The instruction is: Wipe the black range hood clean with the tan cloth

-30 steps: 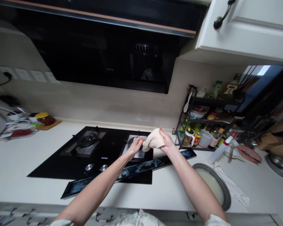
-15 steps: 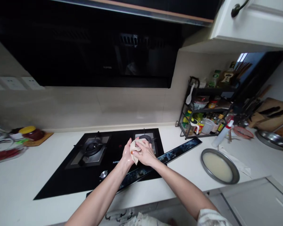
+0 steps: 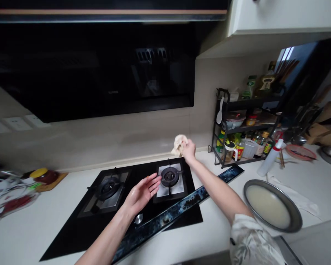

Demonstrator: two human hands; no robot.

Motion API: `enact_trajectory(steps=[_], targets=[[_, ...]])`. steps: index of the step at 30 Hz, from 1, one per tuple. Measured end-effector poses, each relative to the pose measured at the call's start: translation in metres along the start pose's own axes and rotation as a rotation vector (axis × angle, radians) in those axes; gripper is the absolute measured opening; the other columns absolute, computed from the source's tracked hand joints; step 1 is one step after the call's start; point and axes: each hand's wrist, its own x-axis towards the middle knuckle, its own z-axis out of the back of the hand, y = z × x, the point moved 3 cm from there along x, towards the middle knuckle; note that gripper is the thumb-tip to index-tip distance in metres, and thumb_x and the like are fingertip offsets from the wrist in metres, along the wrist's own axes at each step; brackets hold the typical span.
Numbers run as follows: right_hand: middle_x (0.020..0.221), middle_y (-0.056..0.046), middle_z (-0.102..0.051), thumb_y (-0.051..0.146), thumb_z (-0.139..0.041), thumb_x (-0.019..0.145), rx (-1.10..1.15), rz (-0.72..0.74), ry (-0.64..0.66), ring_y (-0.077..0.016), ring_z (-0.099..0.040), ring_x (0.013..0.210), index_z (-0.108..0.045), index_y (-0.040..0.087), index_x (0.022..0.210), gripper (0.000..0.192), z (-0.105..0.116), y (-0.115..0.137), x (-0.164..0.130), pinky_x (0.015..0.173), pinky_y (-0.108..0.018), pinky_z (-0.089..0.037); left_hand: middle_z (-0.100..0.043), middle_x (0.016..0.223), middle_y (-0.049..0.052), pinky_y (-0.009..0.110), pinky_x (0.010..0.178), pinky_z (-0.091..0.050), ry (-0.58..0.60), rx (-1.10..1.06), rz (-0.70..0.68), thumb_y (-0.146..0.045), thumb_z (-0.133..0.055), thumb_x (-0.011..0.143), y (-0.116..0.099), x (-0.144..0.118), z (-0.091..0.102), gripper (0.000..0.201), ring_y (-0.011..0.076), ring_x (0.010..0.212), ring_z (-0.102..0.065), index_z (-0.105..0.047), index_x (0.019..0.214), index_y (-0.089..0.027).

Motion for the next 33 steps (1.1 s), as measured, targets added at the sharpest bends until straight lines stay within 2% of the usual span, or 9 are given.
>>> enact_trajectory(steps=[5, 8, 11, 16, 20, 23, 26, 29, 33], targets=[[0.104, -0.011, -0.060, 0.032, -0.050, 0.095, -0.200, 0.584, -0.487, -0.0224, -0.060, 0.105, -0.062, 0.015, 0.097, 0.020, 0.035, 0.143, 0.139, 0.104, -0.040, -0.050, -0.077, 0.107, 0.024, 0.031, 0.071, -0.063, -0.169, -0.027, -0.026, -0.011, -0.056, 0.099, -0.013, -0.003, 0.009, 0.022, 0.0223, 0.081, -0.077, -0.071, 0.115, -0.005], [0.140, -0.019, -0.052, 0.028, -0.041, 0.100, -0.274, 0.874, -0.486, -0.0262, -0.051, 0.138, -0.060, 0.014, 0.136, 0.043, 0.022, 0.233, 0.198, 0.125, -0.045, -0.037, -0.077, 0.102, 0.024, 0.030, 0.067, -0.063, -0.264, -0.051, -0.029, -0.007, -0.054, 0.099, -0.014, -0.005, 0.011, 0.022, 0.0216, 0.075, -0.076, -0.069, 0.115, -0.004], [0.166, -0.016, -0.031, 0.031, -0.036, 0.104, -0.345, 1.045, -0.443, -0.0236, -0.022, 0.162, -0.042, 0.013, 0.160, 0.060, -0.013, 0.288, 0.230, 0.136, -0.041, -0.016, -0.076, 0.102, 0.023, 0.029, 0.064, -0.063, -0.337, -0.086, -0.043, -0.007, -0.055, 0.099, -0.018, -0.009, 0.017, 0.021, 0.0212, 0.073, -0.076, -0.069, 0.115, -0.005], [0.175, -0.010, -0.018, 0.027, -0.036, 0.104, -0.449, 0.919, -0.315, -0.0270, -0.003, 0.166, -0.034, 0.013, 0.168, 0.065, -0.073, 0.264, 0.236, 0.136, -0.053, -0.009, -0.076, 0.102, 0.022, 0.029, 0.063, -0.063, -0.386, -0.115, -0.064, -0.006, -0.054, 0.099, -0.023, -0.009, 0.028, 0.024, 0.0210, 0.071, -0.075, -0.067, 0.118, -0.006], [0.175, -0.015, -0.019, 0.012, -0.020, 0.105, -0.564, 0.905, -0.168, -0.0299, -0.009, 0.165, -0.040, 0.003, 0.164, 0.063, -0.080, 0.220, 0.232, 0.133, -0.058, -0.016, -0.076, 0.099, 0.023, 0.029, 0.062, -0.063, -0.411, -0.123, -0.041, -0.005, -0.053, 0.098, -0.018, -0.001, 0.036, 0.025, 0.0211, 0.070, -0.075, -0.065, 0.121, -0.005], [0.174, -0.005, -0.027, 0.027, -0.022, 0.110, -0.481, 0.927, -0.192, -0.0240, -0.009, 0.166, -0.041, 0.018, 0.165, 0.059, -0.059, 0.239, 0.252, 0.136, -0.051, -0.014, -0.076, 0.099, 0.023, 0.029, 0.062, -0.063, -0.388, -0.128, -0.007, -0.006, -0.055, 0.097, -0.015, 0.004, 0.042, 0.028, 0.0212, 0.069, -0.075, -0.063, 0.124, -0.005], [0.171, 0.007, -0.031, 0.050, -0.018, 0.111, -0.314, 0.905, -0.388, -0.0181, -0.003, 0.167, -0.029, 0.035, 0.170, 0.061, -0.052, 0.282, 0.269, 0.139, -0.046, -0.012, -0.077, 0.099, 0.022, 0.029, 0.061, -0.064, -0.379, -0.135, 0.007, -0.007, -0.055, 0.096, -0.016, 0.005, 0.048, 0.033, 0.0215, 0.069, -0.076, -0.062, 0.128, -0.005], [0.172, -0.004, -0.027, 0.032, -0.012, 0.110, -0.317, 0.846, -0.422, -0.0221, 0.002, 0.167, -0.031, 0.015, 0.170, 0.065, -0.087, 0.299, 0.255, 0.140, -0.046, -0.003, -0.077, 0.098, 0.021, 0.029, 0.061, -0.064, -0.382, -0.136, 0.016, -0.008, -0.056, 0.096, -0.022, 0.006, 0.050, 0.035, 0.0216, 0.068, -0.076, -0.061, 0.131, -0.005], [0.172, -0.011, -0.028, 0.016, -0.025, 0.108, -0.402, 0.954, -0.179, -0.0226, 0.002, 0.167, -0.041, 0.005, 0.164, 0.059, -0.139, 0.276, 0.214, 0.139, -0.048, -0.008, -0.076, 0.097, 0.022, 0.029, 0.060, -0.063, -0.368, -0.095, 0.031, -0.007, -0.055, 0.097, -0.030, 0.010, 0.041, 0.031, 0.0213, 0.067, -0.075, -0.062, 0.127, -0.005]])
